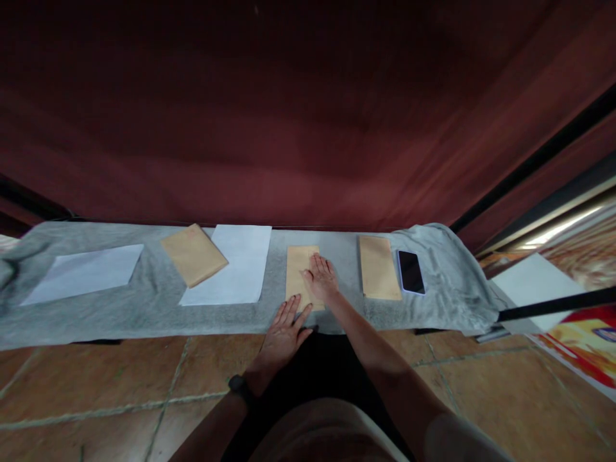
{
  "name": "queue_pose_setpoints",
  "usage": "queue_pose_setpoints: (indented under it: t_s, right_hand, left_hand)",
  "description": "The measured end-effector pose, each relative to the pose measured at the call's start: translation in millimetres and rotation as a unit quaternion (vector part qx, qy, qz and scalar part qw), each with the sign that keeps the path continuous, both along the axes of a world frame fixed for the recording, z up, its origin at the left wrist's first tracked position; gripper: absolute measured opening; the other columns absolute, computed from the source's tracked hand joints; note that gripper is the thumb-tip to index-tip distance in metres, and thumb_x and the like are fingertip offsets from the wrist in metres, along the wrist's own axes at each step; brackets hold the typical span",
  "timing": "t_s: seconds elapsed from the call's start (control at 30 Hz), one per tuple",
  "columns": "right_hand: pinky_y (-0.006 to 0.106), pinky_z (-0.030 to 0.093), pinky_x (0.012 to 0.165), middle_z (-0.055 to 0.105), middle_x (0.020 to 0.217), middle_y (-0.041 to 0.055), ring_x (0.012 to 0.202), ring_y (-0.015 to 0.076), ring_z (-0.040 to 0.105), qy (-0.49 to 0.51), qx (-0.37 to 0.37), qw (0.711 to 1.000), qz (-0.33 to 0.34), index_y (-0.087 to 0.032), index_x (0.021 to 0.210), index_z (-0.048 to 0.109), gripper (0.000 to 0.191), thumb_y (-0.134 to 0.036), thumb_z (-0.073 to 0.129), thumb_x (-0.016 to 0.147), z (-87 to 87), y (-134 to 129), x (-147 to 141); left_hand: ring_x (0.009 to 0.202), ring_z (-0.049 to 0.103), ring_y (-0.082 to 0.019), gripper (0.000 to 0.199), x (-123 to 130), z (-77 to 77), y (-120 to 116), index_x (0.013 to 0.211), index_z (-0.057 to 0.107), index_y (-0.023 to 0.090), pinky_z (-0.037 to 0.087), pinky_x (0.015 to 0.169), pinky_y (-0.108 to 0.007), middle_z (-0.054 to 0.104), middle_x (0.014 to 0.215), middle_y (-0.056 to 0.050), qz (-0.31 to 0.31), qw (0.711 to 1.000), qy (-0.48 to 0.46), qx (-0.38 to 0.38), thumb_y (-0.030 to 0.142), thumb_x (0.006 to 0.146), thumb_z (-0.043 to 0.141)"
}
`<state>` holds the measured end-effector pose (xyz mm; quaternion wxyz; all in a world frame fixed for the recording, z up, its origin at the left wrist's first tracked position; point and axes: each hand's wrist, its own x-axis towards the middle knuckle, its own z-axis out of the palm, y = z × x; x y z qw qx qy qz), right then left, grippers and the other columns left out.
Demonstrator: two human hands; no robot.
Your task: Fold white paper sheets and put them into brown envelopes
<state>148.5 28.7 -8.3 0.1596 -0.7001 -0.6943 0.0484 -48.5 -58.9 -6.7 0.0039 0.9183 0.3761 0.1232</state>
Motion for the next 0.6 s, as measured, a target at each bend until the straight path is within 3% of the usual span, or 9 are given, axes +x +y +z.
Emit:
queue_pose_setpoints:
  t_s: [0.17, 0.3, 0.4, 0.53, 0.6]
  right_hand:
    - [0.046, 0.022, 0.126, 0.035, 0.163, 0.0165, 0.152, 0.0247, 0.035, -0.005, 0.007, 1.000, -0.002, -0.011, 0.159, 0.034, 0.058, -0.037, 0.037, 0.108, -4.1, -22.7, 14.2]
    - [0.047, 0.026, 0.125, 0.039, 0.161, 0.0167, 0.150, 0.0266, 0.038, -0.005, -0.007, 1.000, -0.018, -0.008, 0.154, 0.043, 0.054, -0.034, 0.033, 0.108, 3.0, -37.9, 22.6]
    - [0.050, 0.031, 0.122, 0.045, 0.157, 0.0186, 0.147, 0.0284, 0.043, 0.016, 0.012, 0.999, -0.037, -0.007, 0.150, 0.048, 0.053, -0.034, 0.030, 0.108, 9.5, -58.3, 9.2]
    - [0.043, 0.034, 0.123, 0.044, 0.159, 0.0133, 0.149, 0.0232, 0.040, 0.032, 0.078, 0.994, 0.067, -0.011, 0.154, 0.044, 0.052, -0.034, 0.034, 0.108, 5.5, -106.5, -26.5]
    - [0.042, 0.035, 0.123, 0.043, 0.160, 0.0148, 0.150, 0.0233, 0.038, 0.025, 0.088, 0.992, 0.085, -0.008, 0.155, 0.040, 0.056, -0.037, 0.038, 0.107, -0.9, -130.1, -37.7]
  left_hand:
    - [0.151, 0.035, -0.030, 0.058, 2.0, 0.7, -1.9, 0.155, 0.043, 0.025, 0.037, 0.120, -0.051, 0.034, 0.164, -0.014, 0.011, 1.000, -0.007, 0.007, 0.047, 0.102, 0.048]
    - [0.151, 0.034, -0.030, 0.058, 3.7, 2.7, -3.7, 0.155, 0.042, 0.026, 0.038, 0.120, -0.051, 0.035, 0.164, -0.013, 0.021, 1.000, -0.010, 0.009, 0.046, 0.101, 0.048]
    - [0.151, 0.035, -0.030, 0.056, 4.7, 0.2, -4.0, 0.154, 0.044, 0.026, 0.038, 0.120, -0.051, 0.035, 0.164, -0.013, 0.030, 0.999, -0.014, 0.014, 0.044, 0.101, 0.049]
    - [0.153, 0.031, -0.031, 0.052, 4.6, -10.5, -4.7, 0.152, 0.047, 0.017, 0.036, 0.122, -0.052, 0.032, 0.165, -0.018, 0.042, 0.999, -0.022, 0.018, 0.029, 0.101, 0.045]
    - [0.154, 0.028, -0.031, 0.054, 3.8, -16.2, -6.0, 0.152, 0.045, 0.014, 0.034, 0.123, -0.052, 0.029, 0.166, -0.018, 0.056, 0.998, -0.032, 0.017, 0.021, 0.099, 0.043]
